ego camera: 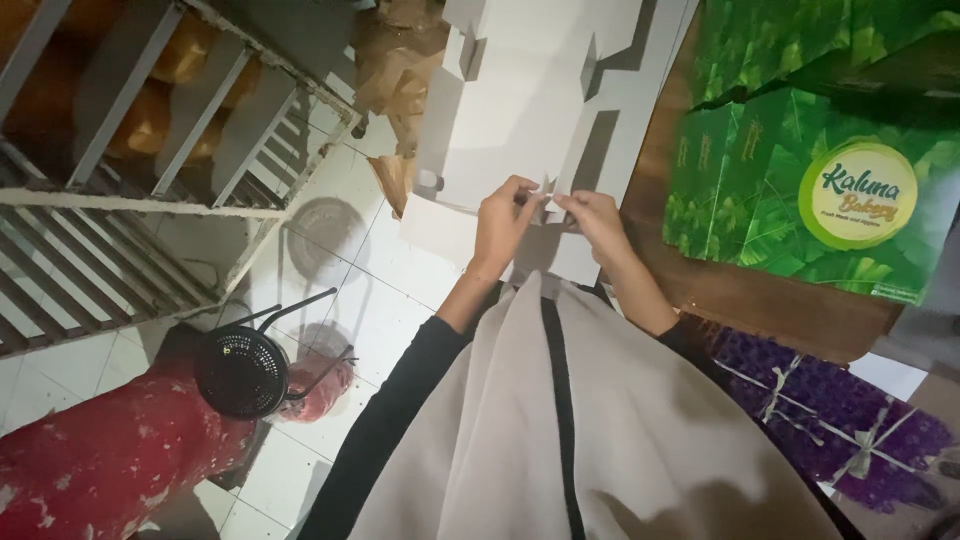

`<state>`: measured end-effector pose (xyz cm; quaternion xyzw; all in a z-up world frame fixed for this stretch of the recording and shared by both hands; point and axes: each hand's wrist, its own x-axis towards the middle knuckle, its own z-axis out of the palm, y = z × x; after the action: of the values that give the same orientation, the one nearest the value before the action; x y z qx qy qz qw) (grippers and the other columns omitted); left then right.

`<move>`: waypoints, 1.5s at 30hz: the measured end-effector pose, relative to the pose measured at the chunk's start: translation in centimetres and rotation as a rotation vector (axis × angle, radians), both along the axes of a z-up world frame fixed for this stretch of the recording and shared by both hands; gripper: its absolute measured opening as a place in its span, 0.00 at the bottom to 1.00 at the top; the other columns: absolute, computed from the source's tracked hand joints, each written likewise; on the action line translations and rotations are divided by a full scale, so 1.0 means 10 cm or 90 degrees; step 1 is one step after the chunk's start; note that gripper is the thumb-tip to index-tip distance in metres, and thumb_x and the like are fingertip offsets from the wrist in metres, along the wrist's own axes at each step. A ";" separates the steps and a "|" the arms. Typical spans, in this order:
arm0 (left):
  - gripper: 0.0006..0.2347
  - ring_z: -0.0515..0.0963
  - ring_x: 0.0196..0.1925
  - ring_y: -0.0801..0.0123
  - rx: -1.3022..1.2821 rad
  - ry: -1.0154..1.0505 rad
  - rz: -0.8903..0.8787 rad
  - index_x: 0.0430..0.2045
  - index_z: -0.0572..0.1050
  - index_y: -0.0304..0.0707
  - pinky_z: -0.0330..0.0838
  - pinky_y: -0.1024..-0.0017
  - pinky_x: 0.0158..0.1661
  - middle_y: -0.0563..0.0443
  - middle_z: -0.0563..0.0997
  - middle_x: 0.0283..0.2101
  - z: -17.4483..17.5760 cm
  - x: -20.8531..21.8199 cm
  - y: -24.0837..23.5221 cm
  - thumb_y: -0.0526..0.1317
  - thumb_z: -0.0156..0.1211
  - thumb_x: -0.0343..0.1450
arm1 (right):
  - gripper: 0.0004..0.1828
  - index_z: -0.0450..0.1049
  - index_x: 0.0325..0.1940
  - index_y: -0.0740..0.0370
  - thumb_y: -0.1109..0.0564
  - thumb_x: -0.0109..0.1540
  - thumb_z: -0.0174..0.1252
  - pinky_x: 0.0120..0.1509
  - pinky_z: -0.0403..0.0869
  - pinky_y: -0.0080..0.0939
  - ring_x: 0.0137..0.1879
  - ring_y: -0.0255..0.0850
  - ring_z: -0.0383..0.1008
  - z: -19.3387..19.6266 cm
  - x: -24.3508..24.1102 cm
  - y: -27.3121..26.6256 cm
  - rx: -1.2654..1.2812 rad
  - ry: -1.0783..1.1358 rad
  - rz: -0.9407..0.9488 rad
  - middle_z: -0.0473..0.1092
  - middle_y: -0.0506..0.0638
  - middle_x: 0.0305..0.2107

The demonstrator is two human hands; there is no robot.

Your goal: Assemble and fold cardboard bakery boxes for packaging.

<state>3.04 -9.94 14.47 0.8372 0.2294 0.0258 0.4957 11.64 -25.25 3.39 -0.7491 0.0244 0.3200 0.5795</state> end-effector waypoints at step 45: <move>0.12 0.84 0.47 0.44 -0.073 0.026 -0.150 0.45 0.74 0.49 0.75 0.50 0.52 0.36 0.85 0.37 -0.21 -0.16 0.30 0.33 0.63 0.71 | 0.15 0.77 0.39 0.69 0.51 0.62 0.65 0.37 0.71 0.31 0.31 0.32 0.68 -0.01 -0.13 0.21 0.013 0.008 -0.013 0.66 0.46 0.24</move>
<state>1.39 -6.90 12.32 0.8291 0.1408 -0.0630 0.5374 10.33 -23.10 3.34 -0.7408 0.0324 0.3188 0.5903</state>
